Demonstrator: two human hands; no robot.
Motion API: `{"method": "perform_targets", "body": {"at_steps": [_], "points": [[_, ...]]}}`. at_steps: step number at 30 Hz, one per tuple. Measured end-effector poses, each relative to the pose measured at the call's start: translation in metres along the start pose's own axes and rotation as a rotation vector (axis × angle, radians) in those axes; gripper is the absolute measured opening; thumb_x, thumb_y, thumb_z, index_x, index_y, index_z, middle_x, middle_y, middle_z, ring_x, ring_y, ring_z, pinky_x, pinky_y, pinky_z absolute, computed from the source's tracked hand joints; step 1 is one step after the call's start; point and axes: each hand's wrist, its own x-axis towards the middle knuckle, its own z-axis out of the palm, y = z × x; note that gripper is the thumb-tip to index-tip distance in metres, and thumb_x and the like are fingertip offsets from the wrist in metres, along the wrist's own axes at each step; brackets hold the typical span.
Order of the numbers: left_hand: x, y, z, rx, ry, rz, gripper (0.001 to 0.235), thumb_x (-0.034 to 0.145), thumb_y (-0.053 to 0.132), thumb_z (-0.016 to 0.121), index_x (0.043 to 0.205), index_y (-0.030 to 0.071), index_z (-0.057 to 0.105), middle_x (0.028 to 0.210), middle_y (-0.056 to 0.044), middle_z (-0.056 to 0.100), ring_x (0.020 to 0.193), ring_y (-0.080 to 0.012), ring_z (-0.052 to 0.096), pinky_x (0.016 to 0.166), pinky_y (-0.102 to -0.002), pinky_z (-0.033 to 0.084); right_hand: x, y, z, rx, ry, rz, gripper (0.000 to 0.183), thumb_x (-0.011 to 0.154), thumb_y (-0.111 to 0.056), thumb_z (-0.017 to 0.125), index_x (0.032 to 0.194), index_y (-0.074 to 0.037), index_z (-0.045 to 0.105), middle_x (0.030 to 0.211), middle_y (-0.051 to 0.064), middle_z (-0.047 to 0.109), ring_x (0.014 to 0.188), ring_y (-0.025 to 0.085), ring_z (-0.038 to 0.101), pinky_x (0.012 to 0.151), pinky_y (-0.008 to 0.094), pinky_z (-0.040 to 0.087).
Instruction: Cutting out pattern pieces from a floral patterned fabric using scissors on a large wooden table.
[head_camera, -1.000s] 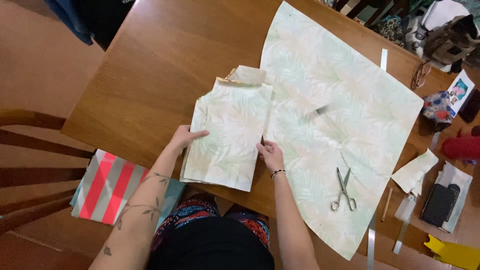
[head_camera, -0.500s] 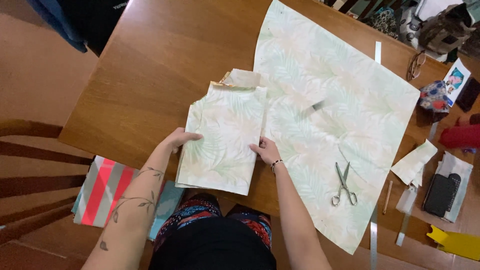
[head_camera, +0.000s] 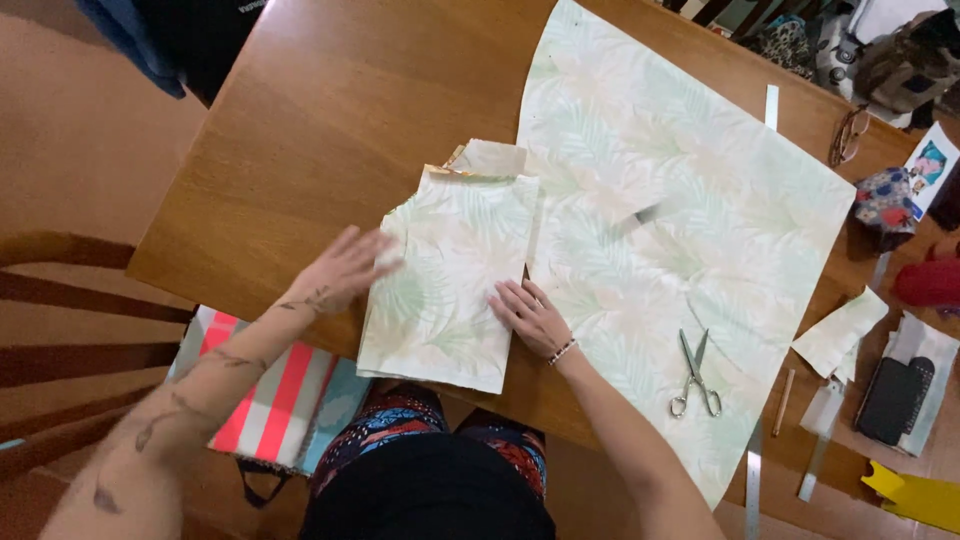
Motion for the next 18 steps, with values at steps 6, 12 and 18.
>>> {"method": "perform_targets", "body": {"at_steps": [6,12,18], "points": [[0.0,0.005,0.071,-0.122,-0.136,0.33,0.088,0.069,0.013,0.072,0.151,0.017,0.039,0.161,-0.017,0.031,0.15,-0.034,0.028,0.121,-0.049,0.025,0.017,0.009,0.02,0.106,-0.066,-0.037,0.041,0.102,-0.019,0.048,0.143,-0.021,0.054,0.148,0.007,0.053,0.14,0.023,0.048,0.119,0.041,0.034],[0.008,-0.013,0.063,-0.305,-0.216,0.126,0.104,0.058,0.004,0.056,0.157,0.027,0.034,0.16,-0.006,0.035,0.144,-0.0342,0.036,0.119,-0.052,0.029,0.0,0.024,0.044,0.295,-0.181,0.124,0.048,0.1,-0.024,0.053,0.148,-0.023,0.051,0.151,0.004,0.051,0.14,0.024,0.046,0.119,0.042,0.03],[0.005,-0.017,0.107,-0.941,-0.193,-0.76,0.015,0.088,0.04,0.065,0.099,0.036,0.075,0.098,0.013,0.077,0.102,-0.0114,0.072,0.094,-0.039,0.052,-0.068,0.058,0.118,0.871,-0.248,0.849,0.033,0.093,-0.042,0.065,0.11,-0.016,0.073,0.106,0.007,0.076,0.107,0.03,0.069,0.1,0.043,0.051]]}}
